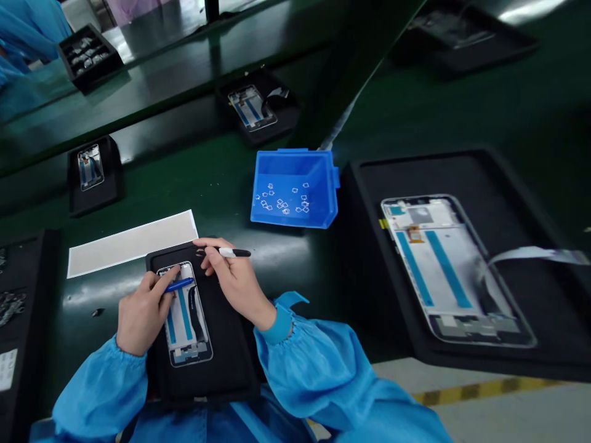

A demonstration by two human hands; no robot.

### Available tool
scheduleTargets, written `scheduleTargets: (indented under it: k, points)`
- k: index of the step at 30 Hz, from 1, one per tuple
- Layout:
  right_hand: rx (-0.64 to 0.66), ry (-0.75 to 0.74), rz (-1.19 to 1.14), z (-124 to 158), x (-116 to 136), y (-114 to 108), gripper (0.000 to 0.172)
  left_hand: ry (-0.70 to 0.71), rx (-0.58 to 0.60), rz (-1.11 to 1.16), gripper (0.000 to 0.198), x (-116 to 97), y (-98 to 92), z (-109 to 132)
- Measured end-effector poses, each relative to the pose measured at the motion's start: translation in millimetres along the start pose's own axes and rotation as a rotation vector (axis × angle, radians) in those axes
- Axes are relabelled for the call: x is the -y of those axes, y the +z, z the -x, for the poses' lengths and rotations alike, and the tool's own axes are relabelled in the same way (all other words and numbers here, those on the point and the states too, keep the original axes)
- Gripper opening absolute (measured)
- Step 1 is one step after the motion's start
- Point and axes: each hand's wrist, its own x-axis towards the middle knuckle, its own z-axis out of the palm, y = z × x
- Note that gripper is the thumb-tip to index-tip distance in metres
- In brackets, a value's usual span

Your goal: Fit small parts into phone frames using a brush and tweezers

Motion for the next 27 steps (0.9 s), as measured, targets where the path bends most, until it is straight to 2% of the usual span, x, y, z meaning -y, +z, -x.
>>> scheduleTargets:
  k: [3,5,10,13,18,27]
  points:
    - [0.056,0.090,-0.045,-4,3,1,0.028,-0.016,0.053,-0.007,0.047,1,-2.3,-4]
    - [0.073,0.105,-0.008,-7,5,3,0.023,-0.026,0.049,0.085,0.044,4,-2.5,-5]
    - [0.090,0.074,0.203,-8,5,9,0.013,-0.148,-0.087,0.456,0.037,16,4.8,-5]
    - [0.098,-0.006,0.308,-8,4,11,0.013,-0.180,-0.111,0.554,0.033,17,8.2,-6]
    - [0.070,-0.096,0.372,-6,1,11,0.011,-0.199,-0.116,0.606,0.033,14,9.1,-7]
    - [0.067,-0.112,0.445,-4,-2,12,0.015,-0.197,-0.135,0.611,0.034,13,9.2,-7]
